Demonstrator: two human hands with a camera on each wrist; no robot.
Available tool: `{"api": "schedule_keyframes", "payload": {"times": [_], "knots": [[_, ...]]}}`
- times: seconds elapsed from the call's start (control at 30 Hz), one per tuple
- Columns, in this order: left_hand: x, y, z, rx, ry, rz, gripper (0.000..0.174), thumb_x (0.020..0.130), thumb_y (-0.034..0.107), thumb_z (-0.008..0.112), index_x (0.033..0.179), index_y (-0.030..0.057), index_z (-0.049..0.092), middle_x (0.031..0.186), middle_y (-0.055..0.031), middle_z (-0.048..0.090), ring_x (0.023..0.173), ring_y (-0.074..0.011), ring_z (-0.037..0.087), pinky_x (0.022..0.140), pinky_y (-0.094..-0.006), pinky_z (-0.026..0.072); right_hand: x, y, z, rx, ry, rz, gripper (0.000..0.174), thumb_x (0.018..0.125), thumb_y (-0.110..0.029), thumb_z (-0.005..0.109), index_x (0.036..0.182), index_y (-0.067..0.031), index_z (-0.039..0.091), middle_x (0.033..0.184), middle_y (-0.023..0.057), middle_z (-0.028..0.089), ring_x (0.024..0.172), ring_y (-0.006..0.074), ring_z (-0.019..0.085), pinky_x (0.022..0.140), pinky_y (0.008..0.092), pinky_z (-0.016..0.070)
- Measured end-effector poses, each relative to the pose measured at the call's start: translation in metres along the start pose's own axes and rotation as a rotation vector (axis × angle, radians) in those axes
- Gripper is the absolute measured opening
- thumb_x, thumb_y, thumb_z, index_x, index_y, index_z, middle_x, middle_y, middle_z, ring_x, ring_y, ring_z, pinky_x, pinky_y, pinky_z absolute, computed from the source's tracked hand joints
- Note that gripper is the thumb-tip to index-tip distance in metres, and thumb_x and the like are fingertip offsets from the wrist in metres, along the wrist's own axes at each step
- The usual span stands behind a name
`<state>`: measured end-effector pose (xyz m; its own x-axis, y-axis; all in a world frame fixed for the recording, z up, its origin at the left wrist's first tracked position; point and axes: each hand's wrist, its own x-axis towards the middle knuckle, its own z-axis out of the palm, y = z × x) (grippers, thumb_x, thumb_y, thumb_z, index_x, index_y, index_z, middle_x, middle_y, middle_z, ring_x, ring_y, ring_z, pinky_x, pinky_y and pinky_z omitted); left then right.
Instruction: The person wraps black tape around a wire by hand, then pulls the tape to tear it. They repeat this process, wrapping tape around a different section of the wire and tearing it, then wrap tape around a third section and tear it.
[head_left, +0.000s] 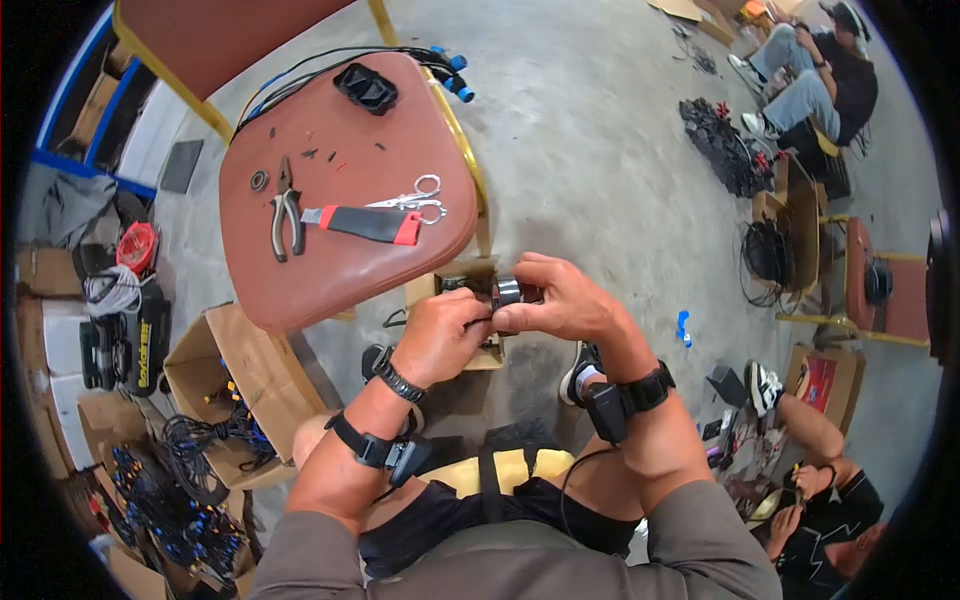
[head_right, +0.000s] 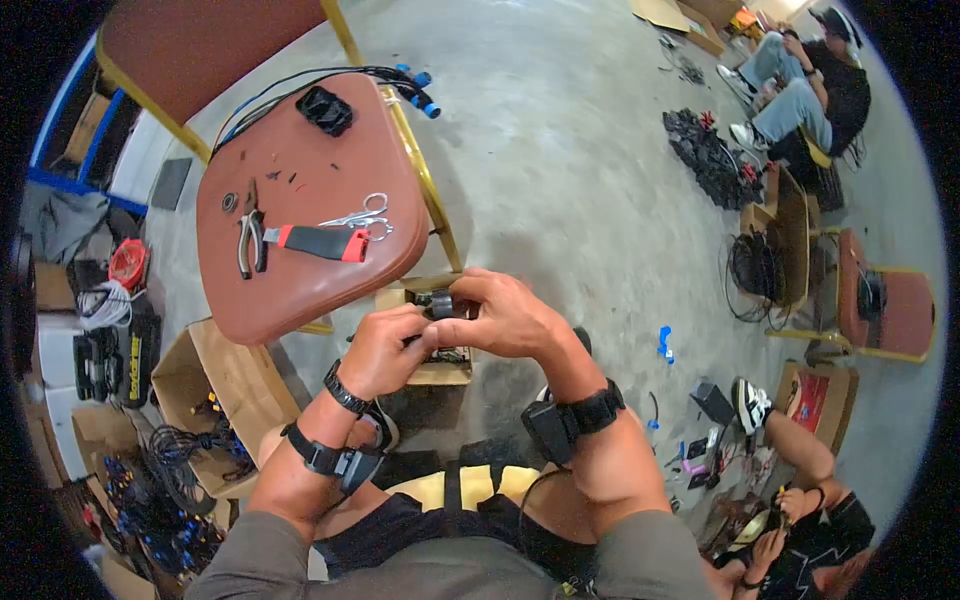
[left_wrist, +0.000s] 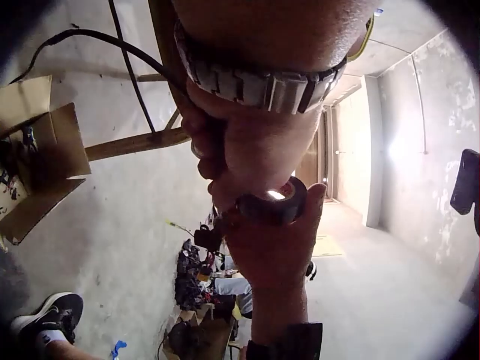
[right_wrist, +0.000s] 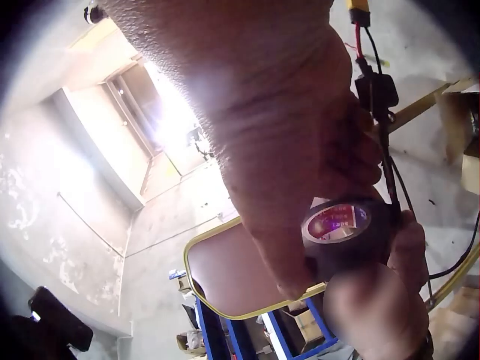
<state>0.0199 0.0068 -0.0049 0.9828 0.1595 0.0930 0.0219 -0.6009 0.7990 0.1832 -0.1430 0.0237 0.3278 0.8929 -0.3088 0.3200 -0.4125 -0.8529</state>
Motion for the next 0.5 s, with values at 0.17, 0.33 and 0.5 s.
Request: {"api": "schedule_keyframes", "payload": {"times": [0.17, 0.33, 0.5], "knots": [[-0.002, 0.005, -0.001, -0.06, -0.02, -0.004, 0.009, 0.077, 0.005, 0.073, 0.082, 0.0023, 0.067, 0.077, -0.0122, 0.062, 0.073, -0.0331, 0.064, 0.065, -0.0403, 0.0507, 0.003, 0.016, 0.009, 0.132, 0.072, -0.04, 0.072, 0.079, -0.065, 0.07, 0.079, 0.0063, 0.066, 0.069, 0.0161, 0.059, 0.068, 0.0226, 0.057, 0.061, 0.04, 0.0456], [-0.001, 0.003, 0.004, -0.102, 0.052, 0.068, 0.013, 0.075, 0.001, 0.077, 0.082, 0.0011, 0.065, 0.075, -0.0119, 0.061, 0.067, -0.0309, 0.062, 0.061, -0.0373, 0.049, 0.008, 0.016, 0.006, 0.148, 0.017, 0.103, 0.078, 0.08, -0.071, 0.064, 0.073, 0.0061, 0.066, 0.062, 0.0162, 0.055, 0.063, 0.0214, 0.053, 0.058, 0.0397, 0.0431], [-0.002, 0.014, 0.003, -0.067, 0.049, 0.033, 0.016, 0.075, 0.005, 0.078, 0.078, 0.0001, 0.062, 0.074, -0.0123, 0.06, 0.068, -0.0306, 0.06, 0.061, -0.0368, 0.047, 0.014, 0.024, 0.012, 0.242, 0.038, 0.162, 0.085, 0.079, -0.076, 0.06, 0.071, 0.0084, 0.066, 0.064, 0.0154, 0.055, 0.063, 0.0207, 0.054, 0.059, 0.0399, 0.0432]]}}
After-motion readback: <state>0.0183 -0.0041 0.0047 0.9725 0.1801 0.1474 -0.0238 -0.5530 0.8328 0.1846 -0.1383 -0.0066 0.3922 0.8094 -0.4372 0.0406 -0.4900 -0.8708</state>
